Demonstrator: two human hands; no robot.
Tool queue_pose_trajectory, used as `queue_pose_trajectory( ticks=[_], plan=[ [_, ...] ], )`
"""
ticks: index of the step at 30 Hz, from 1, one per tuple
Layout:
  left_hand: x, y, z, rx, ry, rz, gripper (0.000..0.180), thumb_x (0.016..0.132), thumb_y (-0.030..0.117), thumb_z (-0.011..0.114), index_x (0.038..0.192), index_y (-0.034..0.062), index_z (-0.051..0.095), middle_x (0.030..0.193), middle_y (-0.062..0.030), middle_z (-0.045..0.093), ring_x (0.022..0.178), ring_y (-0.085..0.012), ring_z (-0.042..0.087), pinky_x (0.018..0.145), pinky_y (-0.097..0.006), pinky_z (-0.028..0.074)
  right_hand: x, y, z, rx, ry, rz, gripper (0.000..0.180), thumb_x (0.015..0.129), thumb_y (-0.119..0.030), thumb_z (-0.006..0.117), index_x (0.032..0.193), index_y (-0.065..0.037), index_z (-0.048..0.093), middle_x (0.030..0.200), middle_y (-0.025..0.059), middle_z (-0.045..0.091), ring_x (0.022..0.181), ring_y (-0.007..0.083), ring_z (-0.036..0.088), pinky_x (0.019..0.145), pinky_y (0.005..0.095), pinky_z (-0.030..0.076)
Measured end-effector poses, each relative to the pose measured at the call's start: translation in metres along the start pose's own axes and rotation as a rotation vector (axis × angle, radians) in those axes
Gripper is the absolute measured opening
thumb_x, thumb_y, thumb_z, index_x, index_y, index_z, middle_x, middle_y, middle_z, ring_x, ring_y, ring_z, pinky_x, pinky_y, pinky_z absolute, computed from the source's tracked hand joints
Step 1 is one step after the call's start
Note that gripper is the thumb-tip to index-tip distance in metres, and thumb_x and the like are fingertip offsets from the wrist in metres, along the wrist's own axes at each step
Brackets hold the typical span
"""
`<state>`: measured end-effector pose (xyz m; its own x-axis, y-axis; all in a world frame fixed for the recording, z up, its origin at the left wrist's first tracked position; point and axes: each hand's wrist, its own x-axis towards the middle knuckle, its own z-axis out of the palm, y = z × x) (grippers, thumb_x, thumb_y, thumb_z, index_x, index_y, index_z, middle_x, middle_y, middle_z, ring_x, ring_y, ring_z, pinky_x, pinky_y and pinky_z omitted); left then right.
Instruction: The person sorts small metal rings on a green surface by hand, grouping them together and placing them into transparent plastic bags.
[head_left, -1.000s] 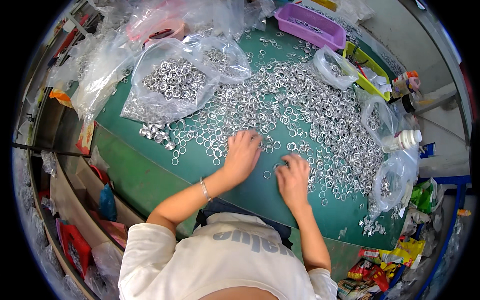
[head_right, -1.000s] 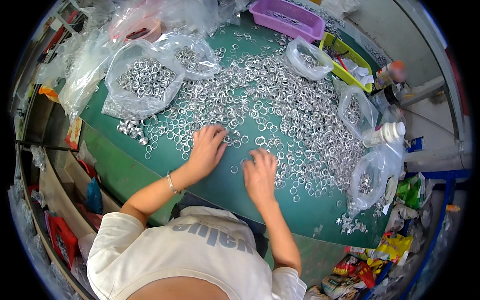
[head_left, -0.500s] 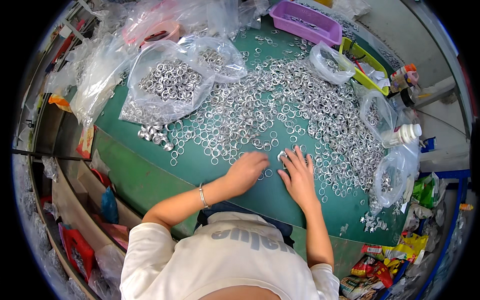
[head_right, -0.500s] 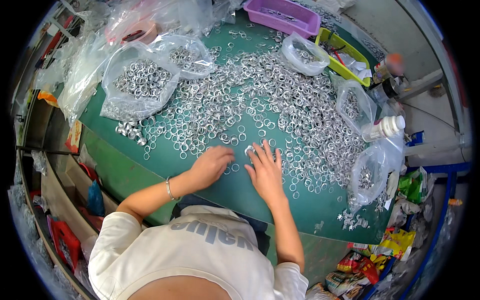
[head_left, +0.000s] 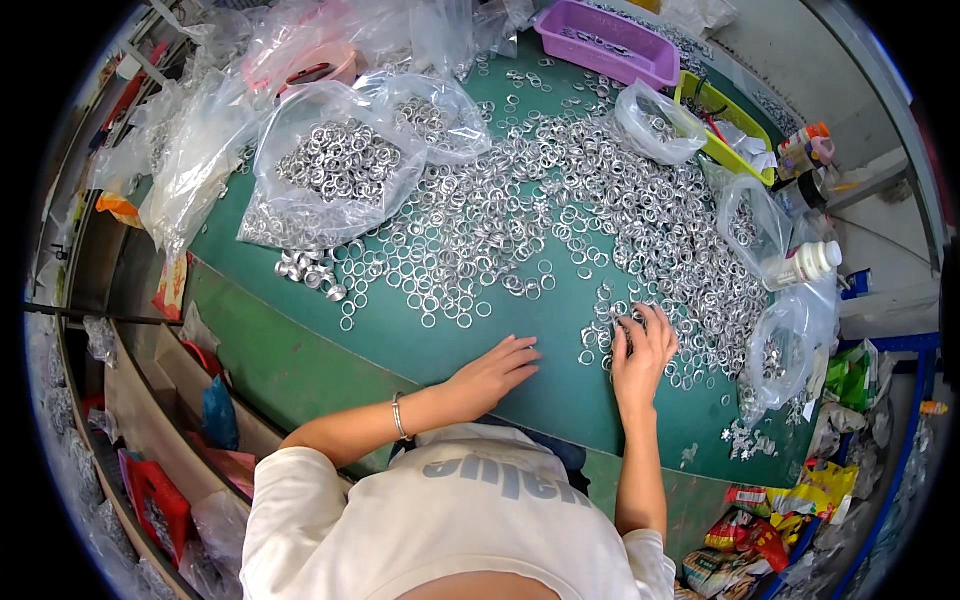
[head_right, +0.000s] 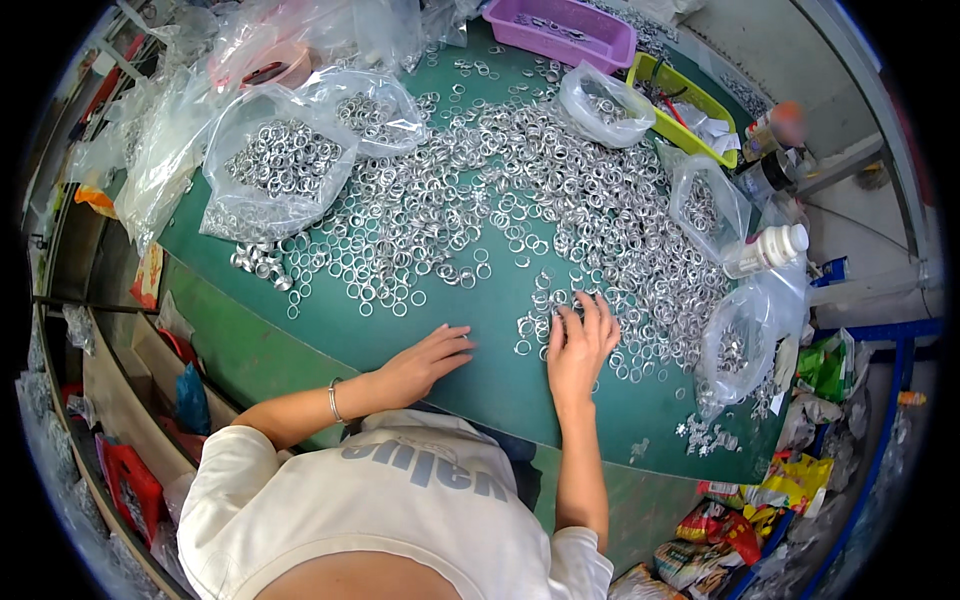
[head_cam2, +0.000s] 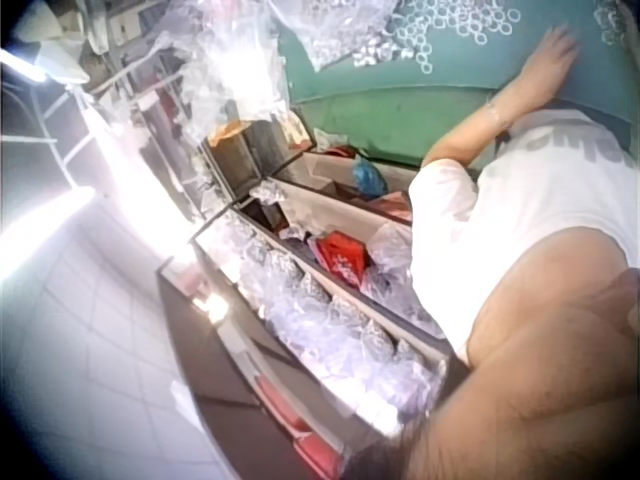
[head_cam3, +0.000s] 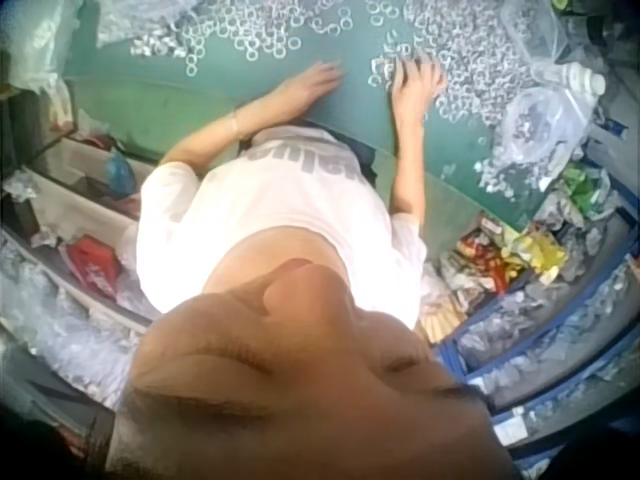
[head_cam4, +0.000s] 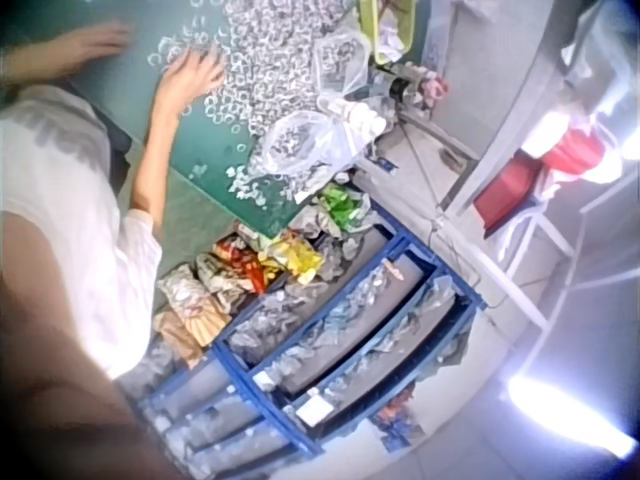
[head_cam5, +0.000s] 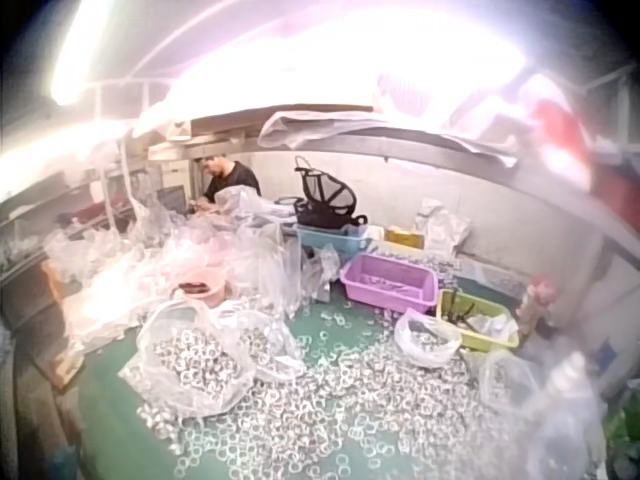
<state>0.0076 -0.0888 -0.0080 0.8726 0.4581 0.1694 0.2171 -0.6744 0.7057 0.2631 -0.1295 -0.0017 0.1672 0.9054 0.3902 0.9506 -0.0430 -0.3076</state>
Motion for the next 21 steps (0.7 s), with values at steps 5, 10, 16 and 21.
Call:
queue_pose_trajectory(
  ticks=[5, 10, 16, 21],
  plan=[
    [-0.009, -0.010, 0.002, -0.016, 0.165, -0.051, 0.041, 0.072, -0.014, 0.056, 0.112, -0.0037, 0.058, 0.122, -0.0169, 0.052, 0.128, -0.0370, 0.044, 0.111, -0.050, 0.034, 0.008, -0.017, 0.017, 0.031, -0.074, 0.029, 0.039, 0.083, -0.017, 0.068, 0.120, -0.004, 0.059, 0.131, 0.0119, 0.052, 0.130, 0.0352, 0.040, 0.107, 0.0575, 0.023],
    [-0.009, -0.004, -0.002, 0.020, 0.290, -0.130, 0.034, 0.079, -0.012, 0.056, 0.110, -0.0015, 0.061, 0.125, -0.0171, 0.053, 0.126, -0.0366, 0.046, 0.105, -0.046, 0.041, -0.004, -0.044, -0.002, 0.096, -0.335, -0.142, 0.041, 0.082, -0.019, 0.069, 0.120, -0.005, 0.060, 0.134, 0.0101, 0.051, 0.136, 0.0307, 0.035, 0.109, 0.0617, 0.017],
    [-0.016, -0.008, 0.002, -0.012, 0.264, -0.125, 0.034, 0.081, -0.011, 0.057, 0.113, -0.0010, 0.060, 0.128, -0.0168, 0.052, 0.127, -0.0360, 0.046, 0.101, -0.042, 0.045, -0.009, -0.040, -0.004, 0.105, -0.189, -0.087, 0.034, 0.082, -0.016, 0.068, 0.114, -0.005, 0.062, 0.132, 0.0097, 0.052, 0.133, 0.0325, 0.039, 0.106, 0.0610, 0.021],
    [-0.014, -0.002, 0.010, -0.094, 0.275, -0.204, 0.038, 0.082, -0.008, 0.058, 0.119, 0.0003, 0.057, 0.131, -0.0167, 0.049, 0.127, -0.0362, 0.045, 0.102, -0.041, 0.044, -0.030, -0.078, -0.001, 0.132, -0.448, -0.243, 0.049, 0.084, -0.022, 0.067, 0.128, -0.003, 0.053, 0.142, 0.0125, 0.042, 0.139, 0.0339, 0.029, 0.109, 0.0620, 0.018]
  ],
)
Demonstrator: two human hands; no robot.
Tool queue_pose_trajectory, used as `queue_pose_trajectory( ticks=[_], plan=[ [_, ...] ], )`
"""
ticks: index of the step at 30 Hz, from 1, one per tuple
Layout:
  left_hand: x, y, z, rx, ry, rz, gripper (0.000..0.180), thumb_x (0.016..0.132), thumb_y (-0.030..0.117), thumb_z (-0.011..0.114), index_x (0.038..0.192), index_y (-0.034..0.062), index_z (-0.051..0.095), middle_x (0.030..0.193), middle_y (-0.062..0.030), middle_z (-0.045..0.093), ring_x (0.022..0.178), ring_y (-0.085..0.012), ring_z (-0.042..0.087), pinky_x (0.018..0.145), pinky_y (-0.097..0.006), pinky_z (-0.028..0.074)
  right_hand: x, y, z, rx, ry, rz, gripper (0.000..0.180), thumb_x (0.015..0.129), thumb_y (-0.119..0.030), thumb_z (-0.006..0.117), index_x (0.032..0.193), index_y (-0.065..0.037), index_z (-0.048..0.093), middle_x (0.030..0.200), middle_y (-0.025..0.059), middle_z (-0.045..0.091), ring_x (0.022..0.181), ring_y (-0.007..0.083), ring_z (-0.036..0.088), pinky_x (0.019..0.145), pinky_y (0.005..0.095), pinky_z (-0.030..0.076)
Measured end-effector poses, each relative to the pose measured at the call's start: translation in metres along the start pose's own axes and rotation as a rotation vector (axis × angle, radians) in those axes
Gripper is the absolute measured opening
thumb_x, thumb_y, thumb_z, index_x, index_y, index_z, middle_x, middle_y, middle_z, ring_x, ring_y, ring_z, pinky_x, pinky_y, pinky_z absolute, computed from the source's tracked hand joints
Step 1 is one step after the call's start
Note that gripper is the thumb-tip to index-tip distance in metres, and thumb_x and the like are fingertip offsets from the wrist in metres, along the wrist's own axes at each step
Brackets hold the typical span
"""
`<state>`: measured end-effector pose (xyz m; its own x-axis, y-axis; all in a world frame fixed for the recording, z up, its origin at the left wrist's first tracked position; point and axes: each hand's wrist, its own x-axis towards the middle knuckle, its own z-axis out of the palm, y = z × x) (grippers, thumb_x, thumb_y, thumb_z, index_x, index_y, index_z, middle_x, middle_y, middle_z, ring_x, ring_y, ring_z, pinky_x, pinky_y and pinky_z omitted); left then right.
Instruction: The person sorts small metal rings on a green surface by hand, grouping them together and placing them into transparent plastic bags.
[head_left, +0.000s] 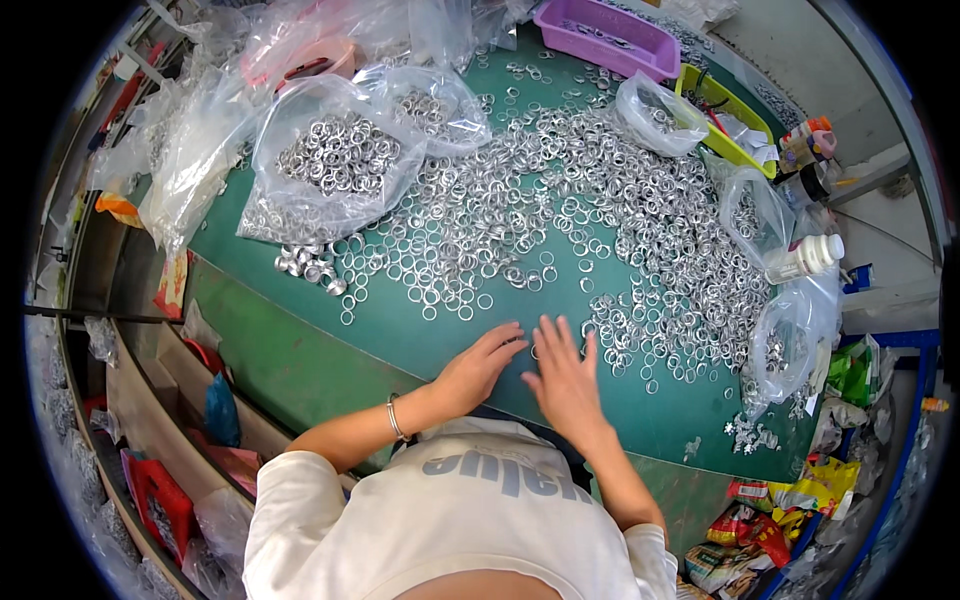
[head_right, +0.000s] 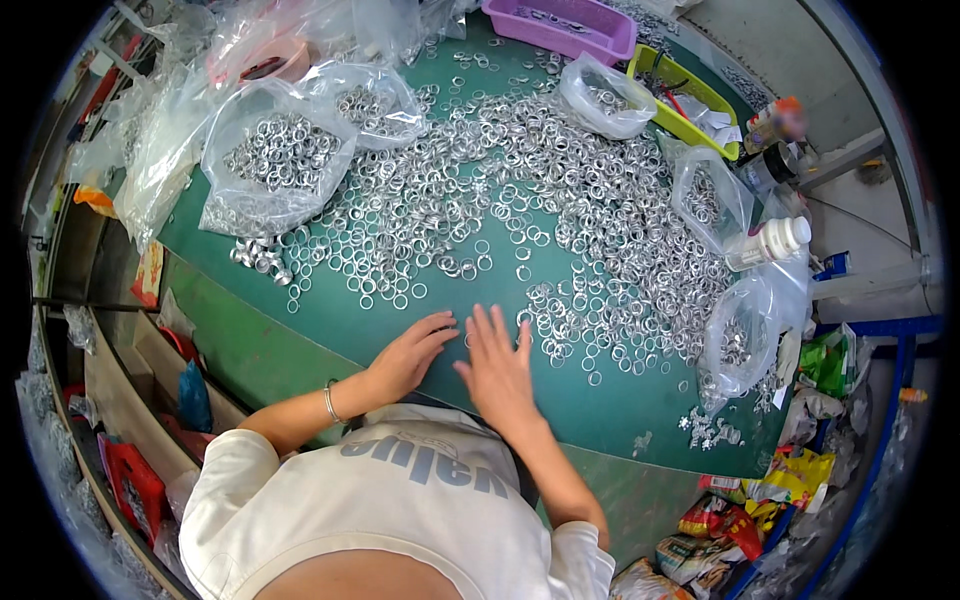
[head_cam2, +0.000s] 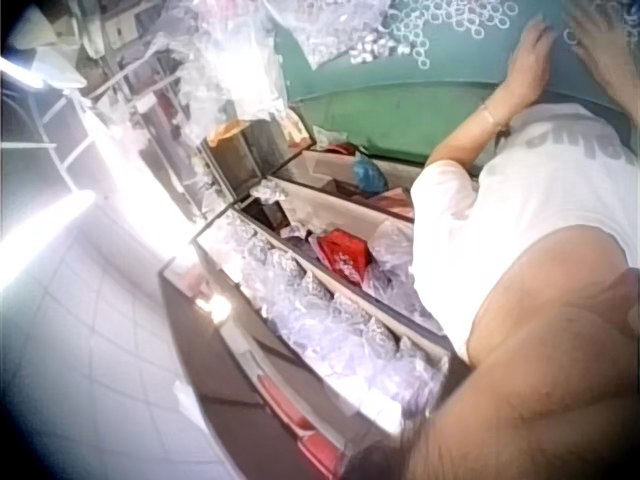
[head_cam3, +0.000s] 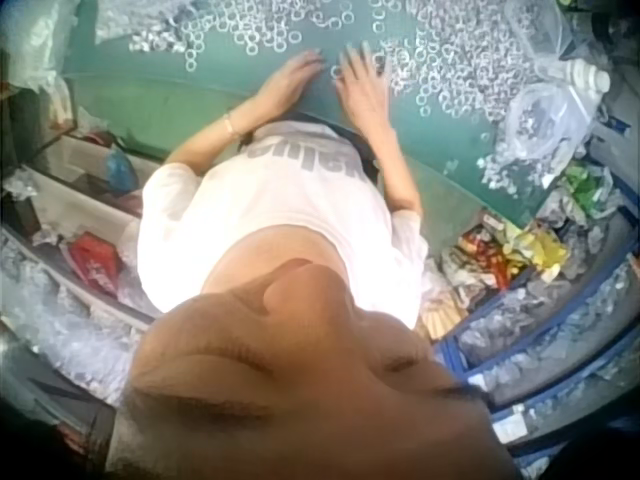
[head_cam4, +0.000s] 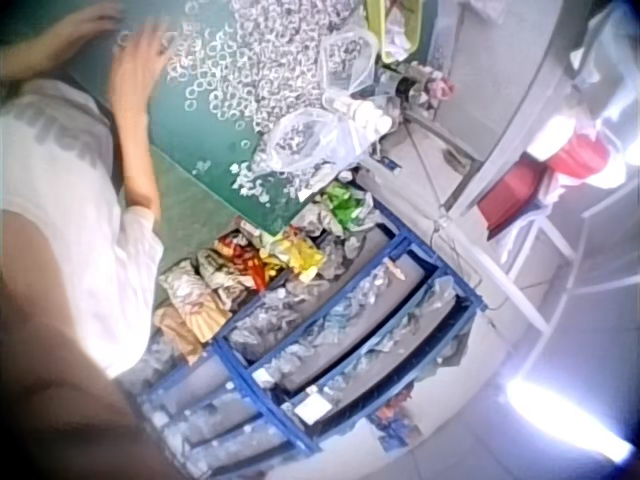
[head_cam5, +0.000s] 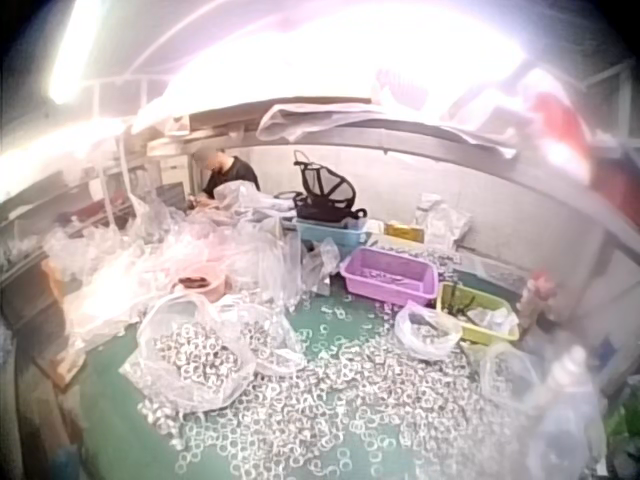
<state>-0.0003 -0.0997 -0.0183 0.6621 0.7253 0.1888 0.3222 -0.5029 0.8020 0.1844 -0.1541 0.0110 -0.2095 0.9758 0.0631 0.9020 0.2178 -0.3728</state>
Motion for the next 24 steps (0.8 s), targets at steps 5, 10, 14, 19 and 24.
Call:
queue_pose_trajectory(
  ticks=[5, 10, 14, 19, 24],
  plan=[
    [0.003, 0.024, 0.003, -0.031, -0.045, 0.010, 0.043, 0.083, -0.003, 0.062, 0.125, 0.0025, 0.054, 0.134, -0.0160, 0.046, 0.130, -0.0370, 0.040, 0.106, -0.043, 0.039, -0.007, 0.023, -0.012, -0.026, 0.152, 0.113, 0.055, 0.086, -0.026, 0.065, 0.133, -0.001, 0.048, 0.148, 0.0132, 0.037, 0.140, 0.0351, 0.027, 0.110, 0.0620, 0.017],
    [0.013, 0.019, 0.013, 0.183, -0.124, 0.181, 0.043, 0.082, 0.001, 0.065, 0.123, 0.0022, 0.055, 0.133, -0.0153, 0.047, 0.130, -0.0369, 0.040, 0.107, -0.047, 0.037, -0.009, 0.048, -0.016, -0.110, 0.102, 0.154, 0.050, 0.083, -0.029, 0.069, 0.129, -0.014, 0.056, 0.145, 0.0121, 0.040, 0.138, 0.0371, 0.029, 0.108, 0.0629, 0.017],
    [0.010, 0.009, 0.011, 0.094, -0.130, 0.182, 0.041, 0.081, 0.001, 0.066, 0.120, 0.0014, 0.056, 0.127, -0.0152, 0.048, 0.129, -0.0370, 0.041, 0.107, -0.048, 0.037, -0.025, 0.062, -0.024, -0.149, 0.266, 0.282, 0.037, 0.083, -0.024, 0.069, 0.116, -0.010, 0.062, 0.137, 0.0123, 0.047, 0.134, 0.0373, 0.034, 0.106, 0.0604, 0.021],
    [0.017, 0.026, 0.010, 0.119, -0.072, 0.124, 0.035, 0.080, -0.004, 0.063, 0.115, 0.0006, 0.058, 0.123, -0.0156, 0.050, 0.128, -0.0376, 0.041, 0.105, -0.047, 0.039, -0.028, 0.077, -0.017, -0.191, 0.501, 0.439, 0.037, 0.085, -0.016, 0.065, 0.119, -0.005, 0.058, 0.135, 0.0137, 0.047, 0.133, 0.0372, 0.035, 0.105, 0.0564, 0.024],
    [0.013, 0.016, 0.016, 0.152, -0.092, 0.147, 0.036, 0.078, -0.009, 0.060, 0.113, 0.0010, 0.059, 0.123, -0.0163, 0.050, 0.128, -0.0387, 0.042, 0.102, -0.047, 0.041, -0.002, 0.051, -0.007, -0.141, 0.338, 0.312, 0.043, 0.085, -0.019, 0.066, 0.125, -0.005, 0.056, 0.138, 0.0142, 0.045, 0.134, 0.0371, 0.035, 0.106, 0.0569, 0.023]
  ],
)
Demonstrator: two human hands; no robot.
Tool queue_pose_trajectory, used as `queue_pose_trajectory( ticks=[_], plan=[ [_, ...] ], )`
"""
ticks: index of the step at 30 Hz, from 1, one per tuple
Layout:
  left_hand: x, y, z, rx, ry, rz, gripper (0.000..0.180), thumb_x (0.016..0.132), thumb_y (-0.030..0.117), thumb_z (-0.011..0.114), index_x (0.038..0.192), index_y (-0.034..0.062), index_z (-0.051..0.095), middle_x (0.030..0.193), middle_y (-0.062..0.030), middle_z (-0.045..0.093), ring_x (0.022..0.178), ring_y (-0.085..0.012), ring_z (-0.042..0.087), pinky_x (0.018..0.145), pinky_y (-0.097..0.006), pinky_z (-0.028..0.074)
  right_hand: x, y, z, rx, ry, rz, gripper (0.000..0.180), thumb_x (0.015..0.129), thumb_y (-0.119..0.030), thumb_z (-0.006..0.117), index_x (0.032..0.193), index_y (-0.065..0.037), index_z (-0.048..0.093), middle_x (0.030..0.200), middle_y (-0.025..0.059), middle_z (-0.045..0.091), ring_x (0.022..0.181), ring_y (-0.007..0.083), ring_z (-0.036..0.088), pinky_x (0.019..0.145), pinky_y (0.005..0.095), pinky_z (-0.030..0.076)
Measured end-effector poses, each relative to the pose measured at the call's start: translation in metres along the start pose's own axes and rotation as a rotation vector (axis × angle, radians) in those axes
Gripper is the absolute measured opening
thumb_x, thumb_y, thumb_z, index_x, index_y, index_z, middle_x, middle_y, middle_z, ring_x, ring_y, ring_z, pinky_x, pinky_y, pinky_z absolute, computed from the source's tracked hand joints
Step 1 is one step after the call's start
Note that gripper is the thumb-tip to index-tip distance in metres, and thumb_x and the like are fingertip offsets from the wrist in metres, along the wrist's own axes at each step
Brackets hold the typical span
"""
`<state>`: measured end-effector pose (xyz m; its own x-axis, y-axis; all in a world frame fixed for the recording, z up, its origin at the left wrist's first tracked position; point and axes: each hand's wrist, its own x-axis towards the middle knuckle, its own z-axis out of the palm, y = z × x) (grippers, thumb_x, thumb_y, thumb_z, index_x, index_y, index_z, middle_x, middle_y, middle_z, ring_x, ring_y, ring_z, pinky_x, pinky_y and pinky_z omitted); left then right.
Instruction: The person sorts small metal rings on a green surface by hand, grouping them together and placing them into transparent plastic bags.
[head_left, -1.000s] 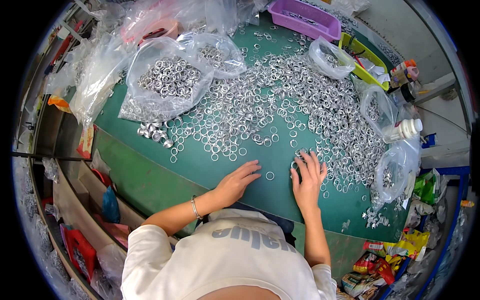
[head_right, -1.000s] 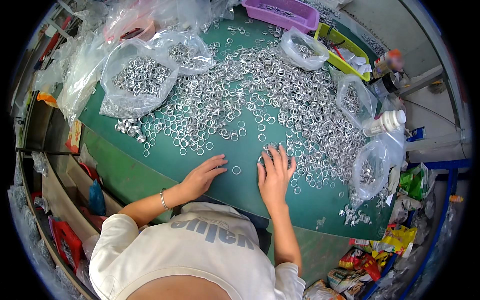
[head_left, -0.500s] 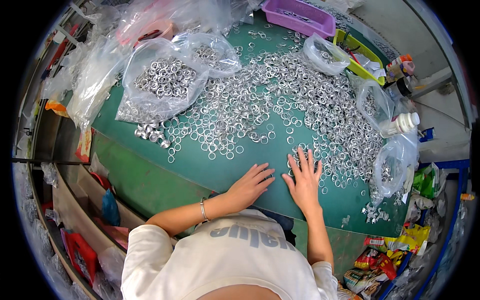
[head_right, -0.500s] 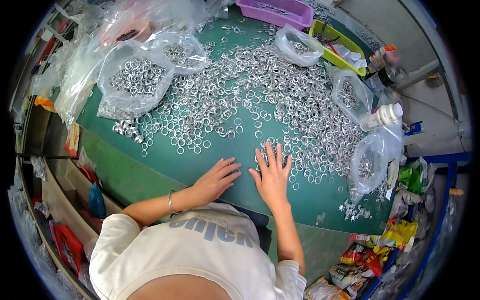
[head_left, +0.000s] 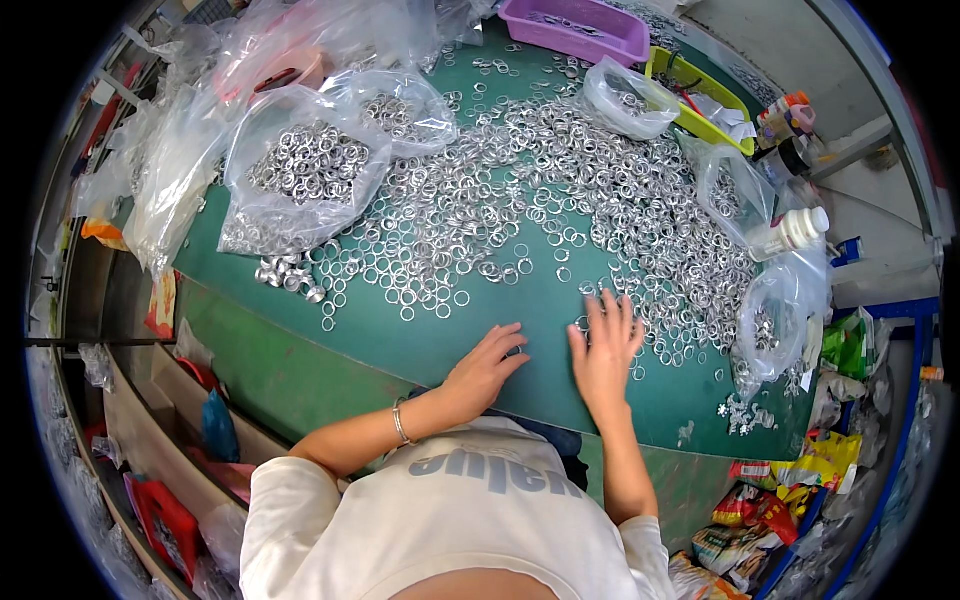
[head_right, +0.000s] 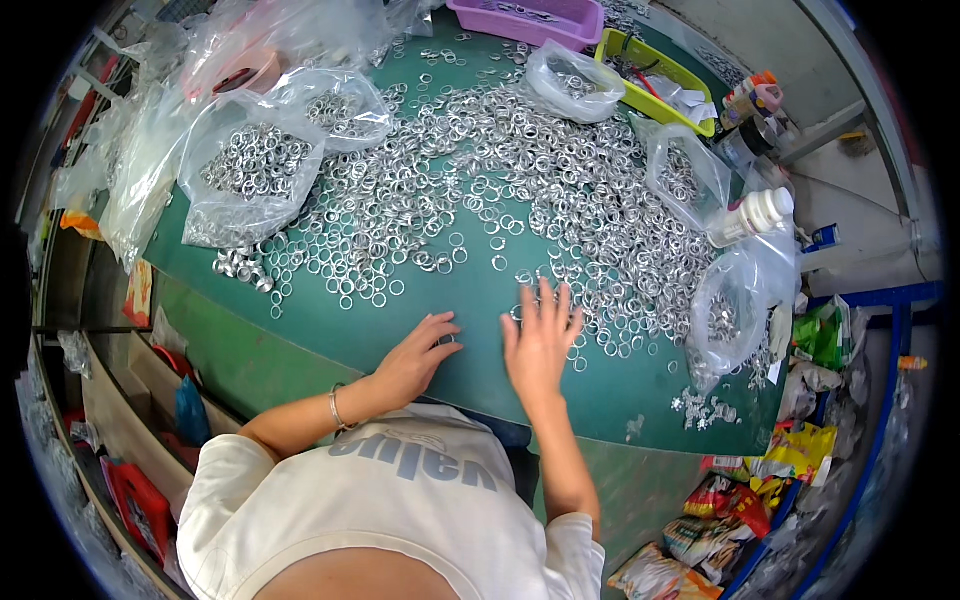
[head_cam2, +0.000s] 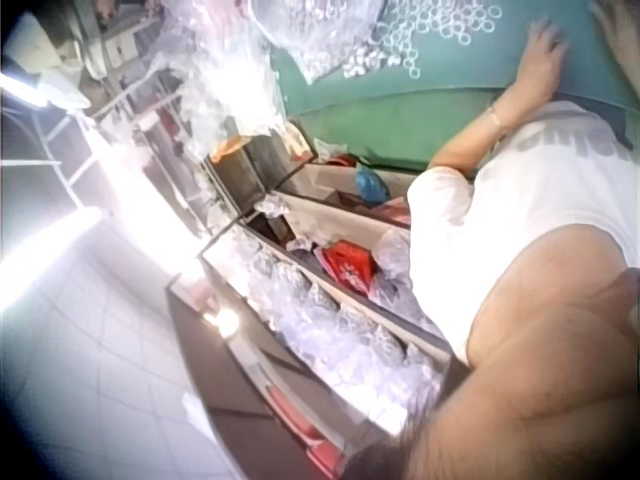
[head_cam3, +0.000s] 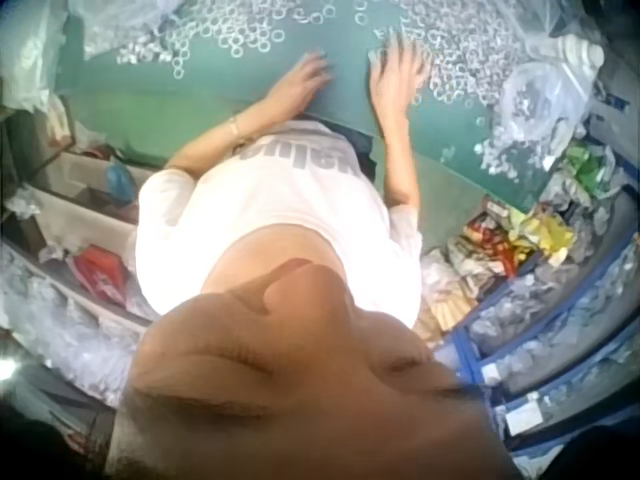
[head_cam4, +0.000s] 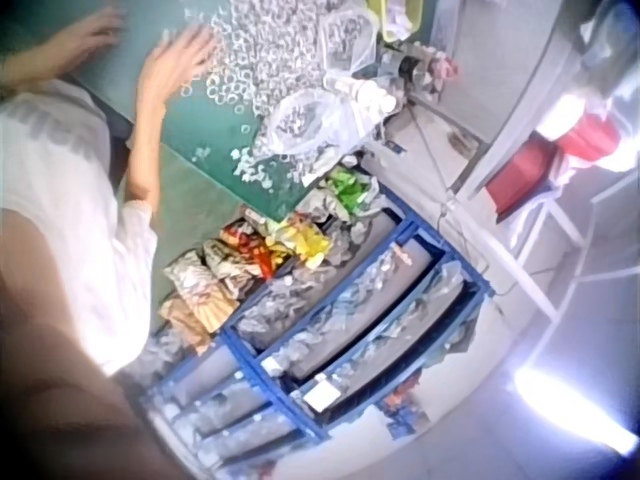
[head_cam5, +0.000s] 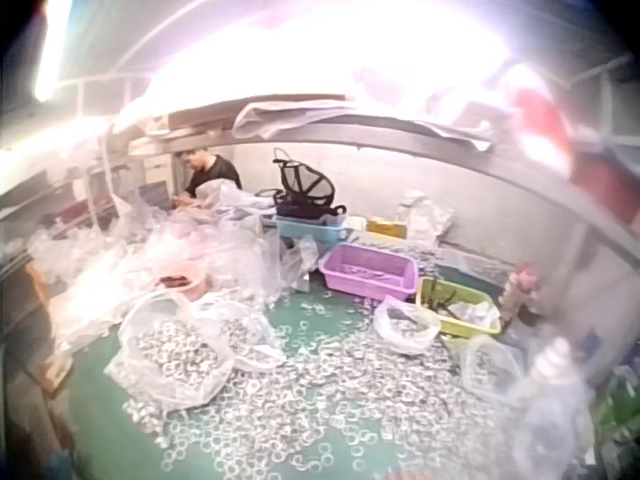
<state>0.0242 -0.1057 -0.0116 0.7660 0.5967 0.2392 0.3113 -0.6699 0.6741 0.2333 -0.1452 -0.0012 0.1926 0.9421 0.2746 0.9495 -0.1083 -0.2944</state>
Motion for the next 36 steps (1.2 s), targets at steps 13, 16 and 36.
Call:
queue_pose_trajectory(
  ticks=[13, 16, 36],
  plan=[
    [-0.005, 0.004, 0.001, -0.080, 0.060, -0.038, 0.038, 0.078, -0.010, 0.061, 0.115, 0.0003, 0.057, 0.117, -0.0160, 0.049, 0.126, -0.0417, 0.043, 0.104, -0.049, 0.039, 0.001, 0.037, 0.000, -0.058, 0.049, 0.272, 0.053, 0.090, -0.029, 0.060, 0.133, -0.001, 0.047, 0.142, 0.0200, 0.040, 0.134, 0.0444, 0.029, 0.108, 0.0580, 0.020],
    [-0.002, 0.007, 0.000, -0.098, 0.053, -0.061, 0.038, 0.078, -0.008, 0.063, 0.115, 0.0007, 0.057, 0.118, -0.0161, 0.049, 0.127, -0.0412, 0.042, 0.106, -0.050, 0.037, -0.006, 0.007, 0.010, -0.061, -0.023, 0.142, 0.057, 0.088, -0.031, 0.063, 0.135, -0.002, 0.046, 0.145, 0.0193, 0.037, 0.139, 0.0448, 0.021, 0.108, 0.0642, 0.016],
    [-0.012, 0.004, -0.008, -0.132, 0.024, -0.079, 0.037, 0.079, -0.011, 0.059, 0.115, -0.0025, 0.058, 0.122, -0.0162, 0.052, 0.128, -0.0383, 0.043, 0.105, -0.046, 0.040, -0.023, 0.033, -0.017, 0.145, 0.078, -0.124, 0.032, 0.080, -0.016, 0.072, 0.110, -0.008, 0.065, 0.120, 0.0071, 0.058, 0.121, 0.0298, 0.048, 0.104, 0.0498, 0.028]
  ],
)
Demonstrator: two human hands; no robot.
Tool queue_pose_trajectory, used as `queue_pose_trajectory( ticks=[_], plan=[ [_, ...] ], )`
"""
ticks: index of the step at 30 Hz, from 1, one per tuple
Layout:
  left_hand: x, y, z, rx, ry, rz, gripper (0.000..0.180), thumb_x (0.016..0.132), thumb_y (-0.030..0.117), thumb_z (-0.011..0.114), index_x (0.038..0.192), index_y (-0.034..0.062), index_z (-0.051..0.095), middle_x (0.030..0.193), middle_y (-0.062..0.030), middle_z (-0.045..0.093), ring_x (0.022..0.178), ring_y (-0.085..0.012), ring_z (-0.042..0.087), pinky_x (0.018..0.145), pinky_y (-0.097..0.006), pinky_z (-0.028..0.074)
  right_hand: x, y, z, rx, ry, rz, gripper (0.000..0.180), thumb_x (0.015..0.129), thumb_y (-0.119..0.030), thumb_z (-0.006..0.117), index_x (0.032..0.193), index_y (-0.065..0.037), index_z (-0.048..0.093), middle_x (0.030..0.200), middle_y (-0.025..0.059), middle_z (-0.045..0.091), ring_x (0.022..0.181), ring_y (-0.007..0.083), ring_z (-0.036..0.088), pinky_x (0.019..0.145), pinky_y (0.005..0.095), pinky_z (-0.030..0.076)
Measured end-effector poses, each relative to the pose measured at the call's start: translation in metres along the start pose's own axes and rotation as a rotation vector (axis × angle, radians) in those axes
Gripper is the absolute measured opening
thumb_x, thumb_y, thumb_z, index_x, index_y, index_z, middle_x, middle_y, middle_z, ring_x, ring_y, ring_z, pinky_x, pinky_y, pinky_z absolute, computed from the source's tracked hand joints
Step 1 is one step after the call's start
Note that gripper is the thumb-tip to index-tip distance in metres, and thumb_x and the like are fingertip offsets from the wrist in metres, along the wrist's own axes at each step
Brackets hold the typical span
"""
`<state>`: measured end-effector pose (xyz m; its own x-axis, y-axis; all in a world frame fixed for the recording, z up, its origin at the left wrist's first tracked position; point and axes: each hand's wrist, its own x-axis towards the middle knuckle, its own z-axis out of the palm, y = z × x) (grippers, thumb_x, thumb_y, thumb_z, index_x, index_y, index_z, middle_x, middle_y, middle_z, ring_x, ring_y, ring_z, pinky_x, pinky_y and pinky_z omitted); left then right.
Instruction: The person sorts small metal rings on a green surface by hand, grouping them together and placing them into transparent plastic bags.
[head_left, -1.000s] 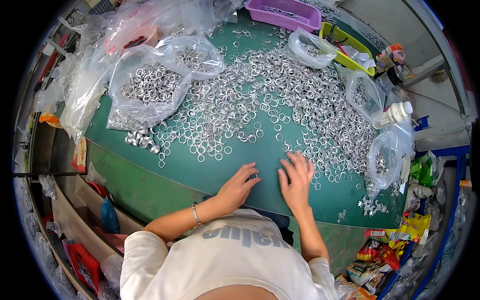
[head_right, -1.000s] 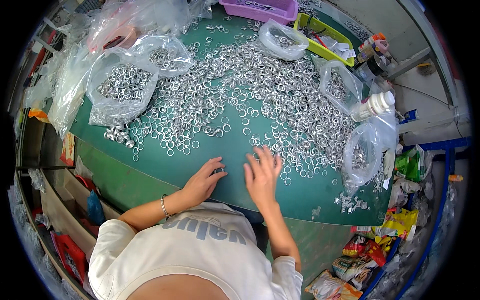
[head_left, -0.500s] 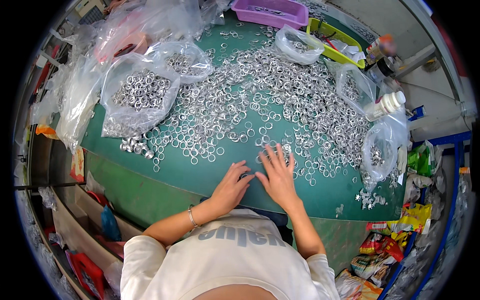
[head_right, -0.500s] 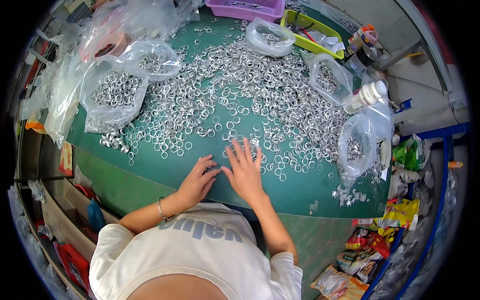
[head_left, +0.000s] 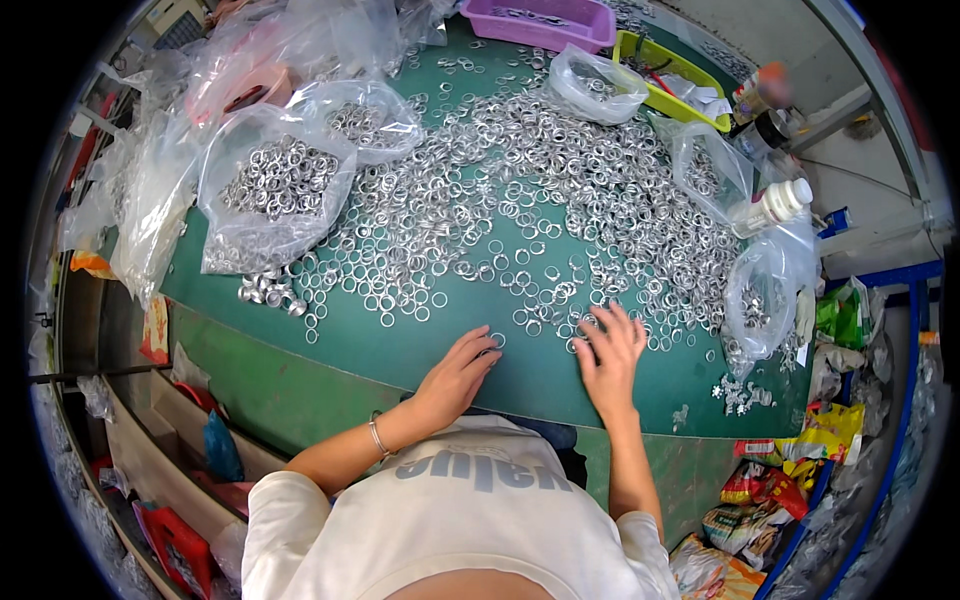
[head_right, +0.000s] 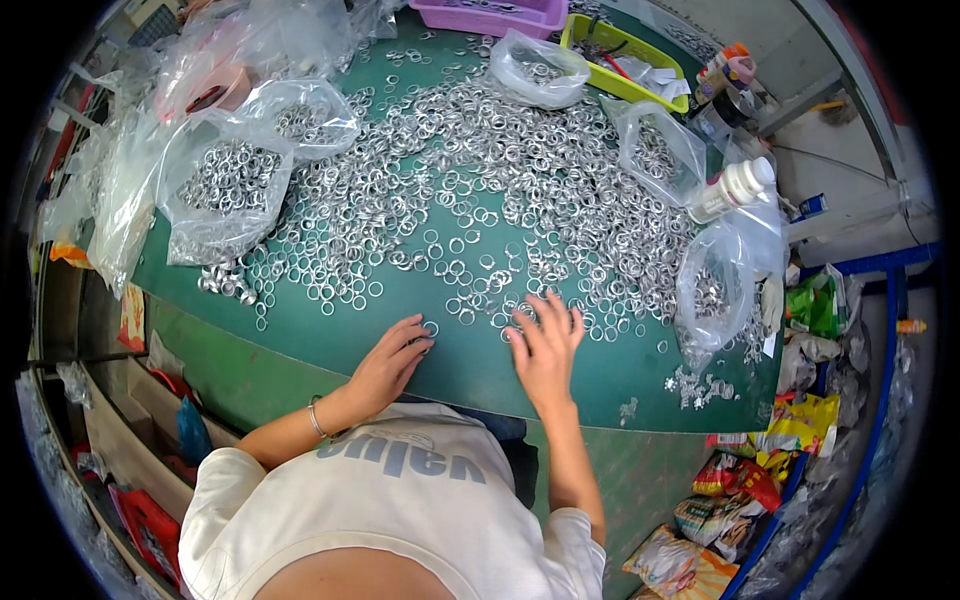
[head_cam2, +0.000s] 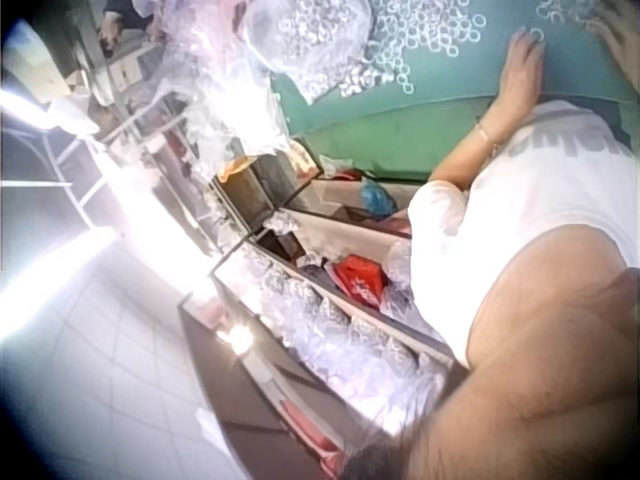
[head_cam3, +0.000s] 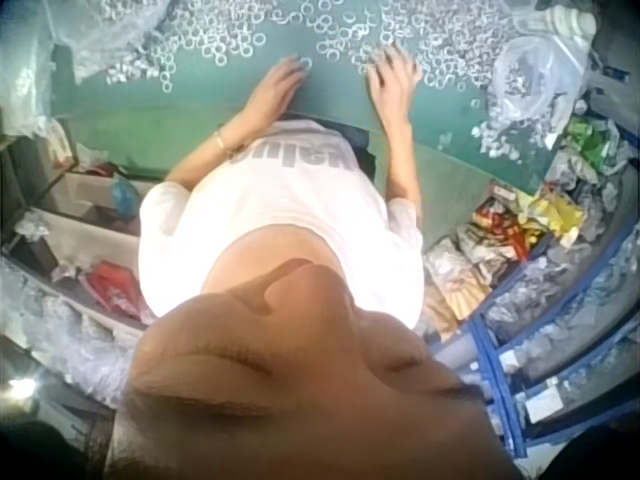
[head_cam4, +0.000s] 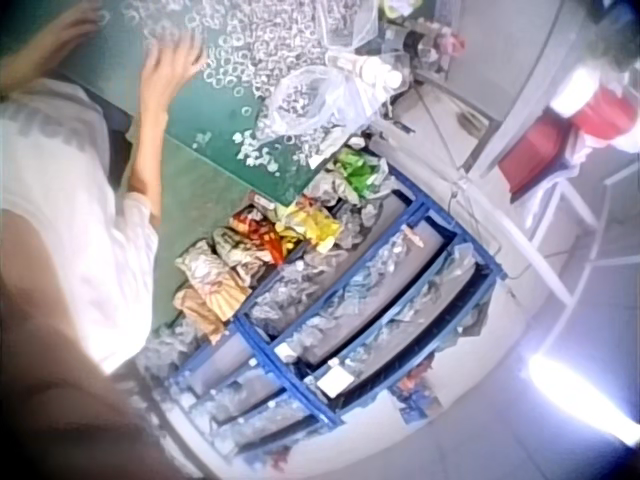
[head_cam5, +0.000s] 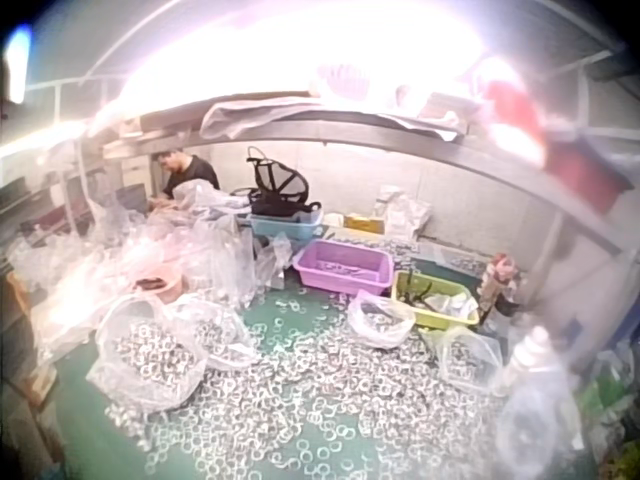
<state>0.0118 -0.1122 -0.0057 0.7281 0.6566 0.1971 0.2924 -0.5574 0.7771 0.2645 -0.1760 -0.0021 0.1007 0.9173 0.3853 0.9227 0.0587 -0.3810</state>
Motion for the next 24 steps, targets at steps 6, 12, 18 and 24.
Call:
queue_pose_trajectory(
  ticks=[6, 12, 18, 24],
  plan=[
    [-0.004, 0.001, 0.016, 0.002, -0.042, 0.056, 0.044, 0.077, -0.014, 0.054, 0.120, -0.0027, 0.053, 0.127, -0.0185, 0.047, 0.131, -0.0387, 0.039, 0.107, -0.045, 0.038, 0.045, 0.022, 0.012, -0.096, 0.212, 0.244, 0.029, 0.080, -0.013, 0.071, 0.107, -0.004, 0.064, 0.111, 0.0085, 0.058, 0.109, 0.0285, 0.049, 0.095, 0.0438, 0.033],
    [0.001, 0.009, 0.021, -0.075, -0.080, 0.069, 0.045, 0.078, -0.013, 0.054, 0.121, -0.0019, 0.053, 0.128, -0.0188, 0.046, 0.131, -0.0386, 0.040, 0.106, -0.044, 0.039, 0.039, 0.005, 0.014, -0.127, 0.090, 0.103, 0.028, 0.075, -0.013, 0.074, 0.100, -0.005, 0.062, 0.108, 0.0069, 0.058, 0.104, 0.0268, 0.052, 0.093, 0.0443, 0.033],
    [0.004, 0.011, 0.022, -0.140, 0.006, 0.013, 0.040, 0.082, -0.011, 0.057, 0.121, 0.0001, 0.055, 0.126, -0.0169, 0.050, 0.125, -0.0350, 0.046, 0.102, -0.042, 0.042, 0.005, -0.037, 0.007, 0.167, -0.095, -0.081, 0.029, 0.075, -0.011, 0.074, 0.102, -0.006, 0.065, 0.102, 0.0056, 0.060, 0.098, 0.0259, 0.055, 0.087, 0.0412, 0.037],
    [0.026, 0.013, 0.013, 0.071, 0.140, 0.016, 0.034, 0.081, -0.001, 0.065, 0.114, 0.0049, 0.060, 0.108, -0.0104, 0.056, 0.098, -0.0281, 0.053, 0.084, -0.038, 0.041, 0.023, -0.034, 0.007, 0.164, 0.036, 0.078, 0.021, 0.077, -0.007, 0.071, 0.098, -0.006, 0.067, 0.108, 0.0068, 0.059, 0.104, 0.0276, 0.053, 0.089, 0.0418, 0.037]
  ],
)
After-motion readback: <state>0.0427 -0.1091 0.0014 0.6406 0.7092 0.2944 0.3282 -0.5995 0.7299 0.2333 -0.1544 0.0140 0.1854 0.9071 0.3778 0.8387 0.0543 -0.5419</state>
